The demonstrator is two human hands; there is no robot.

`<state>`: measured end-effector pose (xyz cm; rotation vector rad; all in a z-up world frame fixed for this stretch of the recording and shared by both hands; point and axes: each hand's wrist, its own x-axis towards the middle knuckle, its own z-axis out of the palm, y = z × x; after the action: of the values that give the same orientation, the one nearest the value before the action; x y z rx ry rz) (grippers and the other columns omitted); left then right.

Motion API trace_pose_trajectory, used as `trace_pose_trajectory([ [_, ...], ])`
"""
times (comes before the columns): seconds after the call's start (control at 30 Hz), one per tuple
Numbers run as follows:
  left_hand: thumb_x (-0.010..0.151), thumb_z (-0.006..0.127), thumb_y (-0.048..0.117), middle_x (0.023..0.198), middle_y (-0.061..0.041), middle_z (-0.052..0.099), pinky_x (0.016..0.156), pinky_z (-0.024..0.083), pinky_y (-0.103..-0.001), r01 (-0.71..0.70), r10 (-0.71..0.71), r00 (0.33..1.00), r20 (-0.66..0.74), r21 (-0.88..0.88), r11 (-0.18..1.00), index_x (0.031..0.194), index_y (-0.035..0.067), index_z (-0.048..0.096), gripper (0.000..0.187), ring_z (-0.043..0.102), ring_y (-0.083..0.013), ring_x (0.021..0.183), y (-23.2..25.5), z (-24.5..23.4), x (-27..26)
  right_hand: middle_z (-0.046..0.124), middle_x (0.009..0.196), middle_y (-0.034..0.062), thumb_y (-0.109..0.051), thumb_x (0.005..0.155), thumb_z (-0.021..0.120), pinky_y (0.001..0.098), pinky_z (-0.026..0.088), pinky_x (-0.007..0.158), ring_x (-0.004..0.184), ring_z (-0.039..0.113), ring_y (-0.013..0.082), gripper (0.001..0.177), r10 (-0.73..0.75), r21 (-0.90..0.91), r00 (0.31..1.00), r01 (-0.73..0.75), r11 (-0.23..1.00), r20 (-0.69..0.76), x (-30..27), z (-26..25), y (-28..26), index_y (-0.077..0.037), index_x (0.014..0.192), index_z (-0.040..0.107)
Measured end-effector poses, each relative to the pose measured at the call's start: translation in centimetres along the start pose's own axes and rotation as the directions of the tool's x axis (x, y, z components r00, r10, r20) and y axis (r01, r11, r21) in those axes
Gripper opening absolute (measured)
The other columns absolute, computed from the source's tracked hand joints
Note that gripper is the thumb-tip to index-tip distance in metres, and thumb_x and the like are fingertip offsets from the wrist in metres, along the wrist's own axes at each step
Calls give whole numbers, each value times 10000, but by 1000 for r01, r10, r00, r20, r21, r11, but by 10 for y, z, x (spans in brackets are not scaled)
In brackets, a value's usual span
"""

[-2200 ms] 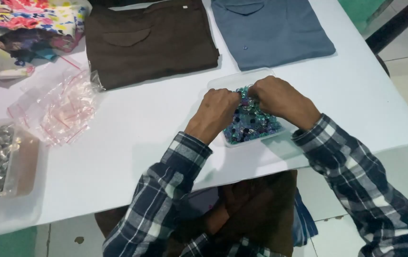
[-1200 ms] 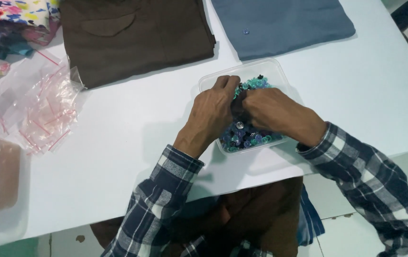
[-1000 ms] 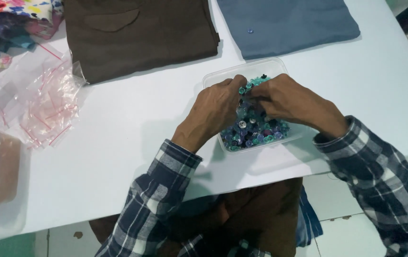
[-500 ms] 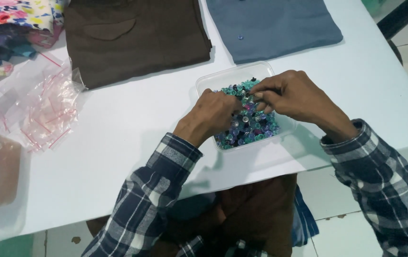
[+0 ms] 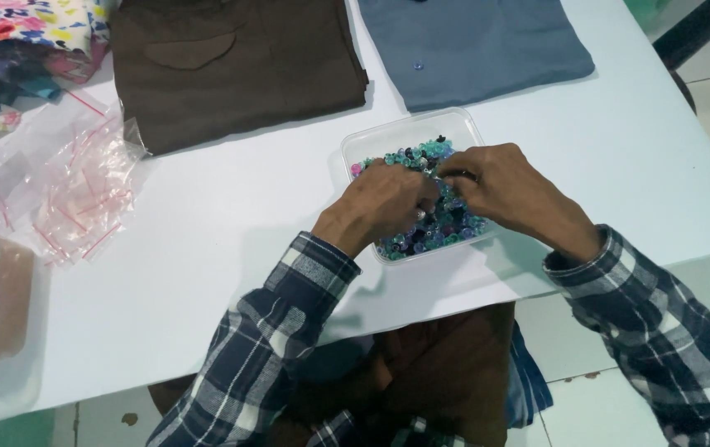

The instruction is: Sorting small buttons and metal fasteners from containers and placing them into small plastic bags.

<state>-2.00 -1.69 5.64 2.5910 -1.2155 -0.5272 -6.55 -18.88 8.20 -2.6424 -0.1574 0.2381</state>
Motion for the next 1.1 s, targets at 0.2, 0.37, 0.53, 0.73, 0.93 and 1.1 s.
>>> trace_pose_trajectory([
  [0.2,958,635,161,953,-108,753,1030,486,-488,23,-24,1000,-4,-163,986,1132,167,731,199,746,-256,915,-14,8,11,746,906,282,-47,986,606,367,613,672,780,761,358,248,-7,0,1000,7,1000,-21,3,3,2,19,1200,713],
  [0.37,942,589,89,924,-131,762,958,540,-460,-60,6,994,-109,-499,864,1107,97,744,227,766,-253,848,-26,-11,2,751,935,283,-33,951,618,427,614,728,835,760,383,273,21,114,1000,-20,993,-6,-11,-7,-12,-9,1201,724],
  [0.53,918,578,73,897,-112,777,912,569,-412,-117,23,988,-156,-632,766,1099,64,734,239,771,-185,778,-34,-8,4,755,912,282,-49,925,669,443,611,702,822,758,403,251,4,166,1000,0,986,-21,-11,-6,-12,-17,1162,743],
  [0.73,911,583,63,900,-101,781,870,579,-398,-124,26,985,-168,-604,788,1118,69,739,259,777,-181,791,-35,-8,10,758,854,229,-86,952,651,360,609,625,734,758,319,220,-52,128,995,63,990,-85,9,14,10,-31,1141,748],
  [0.93,900,574,11,909,-155,763,832,590,-448,-87,-5,971,-238,-372,924,1101,57,745,268,767,-306,840,-33,-21,0,748,871,256,-67,965,633,341,607,590,720,756,342,222,-97,41,992,101,994,-77,12,8,1,-5,1151,739],
  [1.1,919,551,-9,985,-171,737,789,603,-394,-87,-35,946,-322,-356,930,1148,45,699,277,758,-294,850,-42,-15,-6,767,979,203,-69,959,600,318,567,587,690,750,261,270,-26,-122,985,47,991,172,9,-6,-13,-71,1182,752],
])
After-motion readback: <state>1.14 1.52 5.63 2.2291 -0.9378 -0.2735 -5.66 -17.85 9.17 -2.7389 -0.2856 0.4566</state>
